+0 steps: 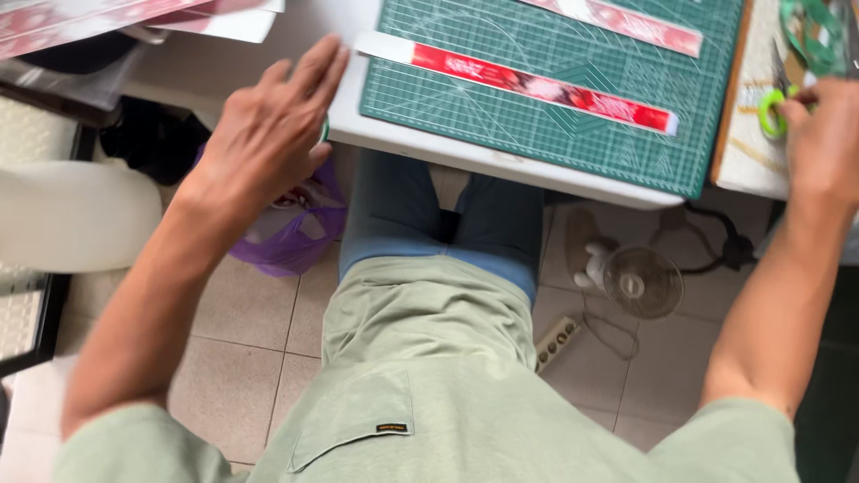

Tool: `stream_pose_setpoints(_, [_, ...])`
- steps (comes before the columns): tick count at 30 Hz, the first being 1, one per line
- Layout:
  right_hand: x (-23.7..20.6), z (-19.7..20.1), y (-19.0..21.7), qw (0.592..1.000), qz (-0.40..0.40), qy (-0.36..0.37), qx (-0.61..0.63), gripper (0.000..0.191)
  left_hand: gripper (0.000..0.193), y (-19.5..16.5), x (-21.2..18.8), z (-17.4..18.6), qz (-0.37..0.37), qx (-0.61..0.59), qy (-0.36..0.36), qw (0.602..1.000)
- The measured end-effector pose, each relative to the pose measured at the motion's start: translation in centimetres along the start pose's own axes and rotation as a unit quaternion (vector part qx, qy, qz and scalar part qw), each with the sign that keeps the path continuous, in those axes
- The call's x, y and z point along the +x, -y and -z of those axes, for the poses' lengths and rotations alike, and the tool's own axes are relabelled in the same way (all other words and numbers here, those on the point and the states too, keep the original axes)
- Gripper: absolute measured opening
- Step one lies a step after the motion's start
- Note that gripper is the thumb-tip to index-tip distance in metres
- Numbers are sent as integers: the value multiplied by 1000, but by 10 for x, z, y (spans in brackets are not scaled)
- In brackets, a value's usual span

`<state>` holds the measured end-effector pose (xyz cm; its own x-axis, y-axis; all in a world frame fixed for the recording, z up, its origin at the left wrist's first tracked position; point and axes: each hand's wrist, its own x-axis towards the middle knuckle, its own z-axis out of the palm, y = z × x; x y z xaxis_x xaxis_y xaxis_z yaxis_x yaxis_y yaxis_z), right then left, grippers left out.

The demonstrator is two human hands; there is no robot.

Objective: The person applies clear adhesive tape to the edges of printed stickers laid on a green cutting mat. They use green-handled scissors to cut the tape, smooth it down, and peel back the backing to expose the adhesive. The process is repeated for multiple stickers.

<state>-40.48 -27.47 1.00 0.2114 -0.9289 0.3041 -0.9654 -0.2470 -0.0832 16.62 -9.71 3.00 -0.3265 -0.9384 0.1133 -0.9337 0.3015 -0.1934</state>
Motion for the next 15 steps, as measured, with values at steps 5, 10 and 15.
stream_pose_setpoints(5, [-19, -1, 18, 991, 29, -101, -89, 21, 97, 21, 21, -31, -52, 28, 64, 996])
stream_pose_setpoints(10, [-41, 23, 50, 991, 44, -67, -108, 19, 85, 33, 33, -51, -82, 47, 24, 995])
stream_pose_setpoints(15, [-56, 41, 82, 995, 71, -47, -54, 19, 109, 34, 30, -30, -65, 20, 22, 997])
